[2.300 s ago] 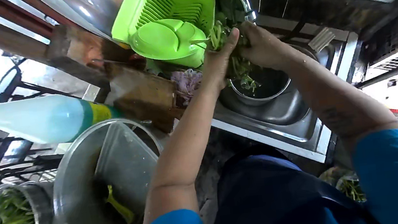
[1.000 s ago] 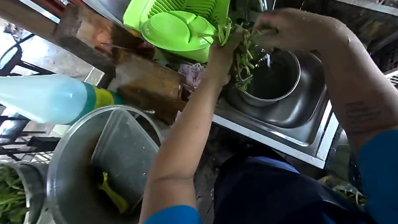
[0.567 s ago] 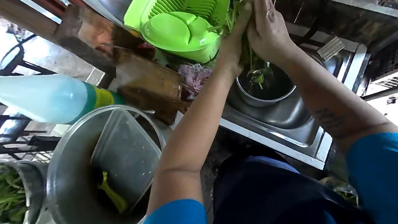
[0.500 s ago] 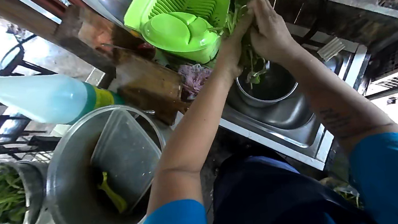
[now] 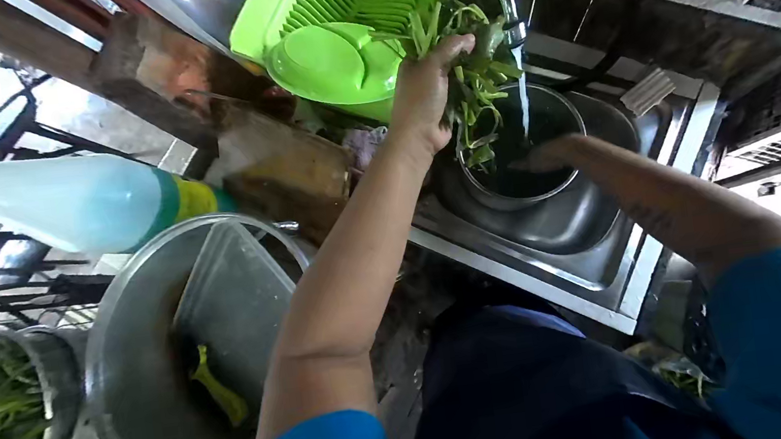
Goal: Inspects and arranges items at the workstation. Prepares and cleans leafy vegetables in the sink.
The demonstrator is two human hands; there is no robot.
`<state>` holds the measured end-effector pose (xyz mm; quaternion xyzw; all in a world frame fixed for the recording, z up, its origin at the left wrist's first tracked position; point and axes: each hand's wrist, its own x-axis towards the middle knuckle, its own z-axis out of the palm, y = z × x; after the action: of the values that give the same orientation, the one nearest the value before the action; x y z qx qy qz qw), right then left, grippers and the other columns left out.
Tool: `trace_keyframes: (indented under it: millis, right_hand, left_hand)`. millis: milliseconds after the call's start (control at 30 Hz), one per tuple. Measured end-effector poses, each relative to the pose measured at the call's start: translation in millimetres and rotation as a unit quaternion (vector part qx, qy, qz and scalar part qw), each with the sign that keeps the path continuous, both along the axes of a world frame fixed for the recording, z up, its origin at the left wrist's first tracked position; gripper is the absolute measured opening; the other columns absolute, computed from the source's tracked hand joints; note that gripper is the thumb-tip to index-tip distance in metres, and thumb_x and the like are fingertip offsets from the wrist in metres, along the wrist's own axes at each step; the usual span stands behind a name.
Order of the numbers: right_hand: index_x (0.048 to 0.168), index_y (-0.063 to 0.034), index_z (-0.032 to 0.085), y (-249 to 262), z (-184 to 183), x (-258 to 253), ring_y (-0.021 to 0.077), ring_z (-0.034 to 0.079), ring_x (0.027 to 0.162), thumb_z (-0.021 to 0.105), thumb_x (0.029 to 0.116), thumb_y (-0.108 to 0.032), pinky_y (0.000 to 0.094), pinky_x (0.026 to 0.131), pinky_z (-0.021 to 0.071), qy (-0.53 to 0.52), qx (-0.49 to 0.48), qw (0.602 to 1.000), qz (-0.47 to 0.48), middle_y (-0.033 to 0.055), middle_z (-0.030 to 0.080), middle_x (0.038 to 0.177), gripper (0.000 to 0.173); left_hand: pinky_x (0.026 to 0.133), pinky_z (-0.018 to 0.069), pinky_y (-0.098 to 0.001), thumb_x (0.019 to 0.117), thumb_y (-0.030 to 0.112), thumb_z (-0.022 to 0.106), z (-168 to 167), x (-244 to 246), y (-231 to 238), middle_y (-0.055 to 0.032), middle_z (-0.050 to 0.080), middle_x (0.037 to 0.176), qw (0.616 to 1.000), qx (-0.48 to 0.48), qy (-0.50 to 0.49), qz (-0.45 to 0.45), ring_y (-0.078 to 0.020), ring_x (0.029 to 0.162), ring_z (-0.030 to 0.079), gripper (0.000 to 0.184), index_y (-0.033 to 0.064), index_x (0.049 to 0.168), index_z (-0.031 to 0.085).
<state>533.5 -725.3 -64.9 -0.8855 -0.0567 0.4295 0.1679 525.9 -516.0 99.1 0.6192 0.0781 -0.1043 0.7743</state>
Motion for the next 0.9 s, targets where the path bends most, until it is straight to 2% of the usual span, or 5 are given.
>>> trace_keyframes:
  millis: [200,400,633,767,900]
  right_hand:
    - [0.135,0.0131,0.056,35,-8,-21,0.0505,0.049,0.136,0.041,0.1114,-0.018,0.0686,0.111,0.0333,0.062,-0.030,0.989,0.132,0.0354,0.053,0.141,0.041]
    - [0.126,-0.0066,0.064,18,10,12,0.0181,0.048,0.065,0.049,0.1082,-0.015,0.0394,0.062,0.0449,0.083,0.010,0.992,0.097,0.0105,0.060,0.086,0.025]
    - [0.151,-0.0025,0.047,41,-4,2,0.0436,0.046,0.139,0.036,0.1038,-0.067,0.0652,0.112,0.0353,0.060,0.118,0.970,-0.204,0.0270,0.047,0.152,0.081]
    - [0.141,0.0048,0.051,79,0,-10,0.0444,0.054,0.126,0.037,0.1129,-0.026,0.0640,0.102,0.0422,0.010,0.161,0.978,-0.132,0.0312,0.054,0.139,0.044]
    - [0.121,0.0010,0.065,42,34,6,0.0308,0.063,0.094,0.046,0.1105,-0.024,0.0540,0.086,0.0504,-0.064,0.191,0.976,-0.088,0.0212,0.066,0.109,0.033]
  left_hand:
    - [0.081,0.0600,-0.0358,0.1001,0.016,0.063,9,-9,2,-0.0079,0.068,0.104,1.000,0.007,0.004,0.001,-0.0173,0.095,0.069,0.024,0.0060,0.121,0.058]
    - [0.080,0.0603,-0.0365,0.0996,0.017,0.064,15,-13,13,-0.0093,0.068,0.104,1.000,-0.004,0.011,0.018,-0.0183,0.094,0.069,0.027,0.0058,0.123,0.057]
    - [0.083,0.0603,-0.0375,0.0997,0.017,0.064,19,-16,13,-0.0101,0.068,0.106,1.000,-0.003,-0.004,0.010,-0.0189,0.097,0.069,0.027,0.0047,0.123,0.057]
    - [0.079,0.0614,-0.0368,0.0997,0.014,0.063,18,-17,11,-0.0099,0.069,0.102,1.000,-0.006,-0.010,0.012,-0.0189,0.092,0.070,0.024,0.0047,0.121,0.057]
    - [0.079,0.0617,-0.0381,0.0991,0.017,0.064,16,-16,11,-0.0100,0.069,0.104,1.000,0.010,-0.005,0.015,-0.0196,0.093,0.070,0.030,0.0056,0.126,0.055]
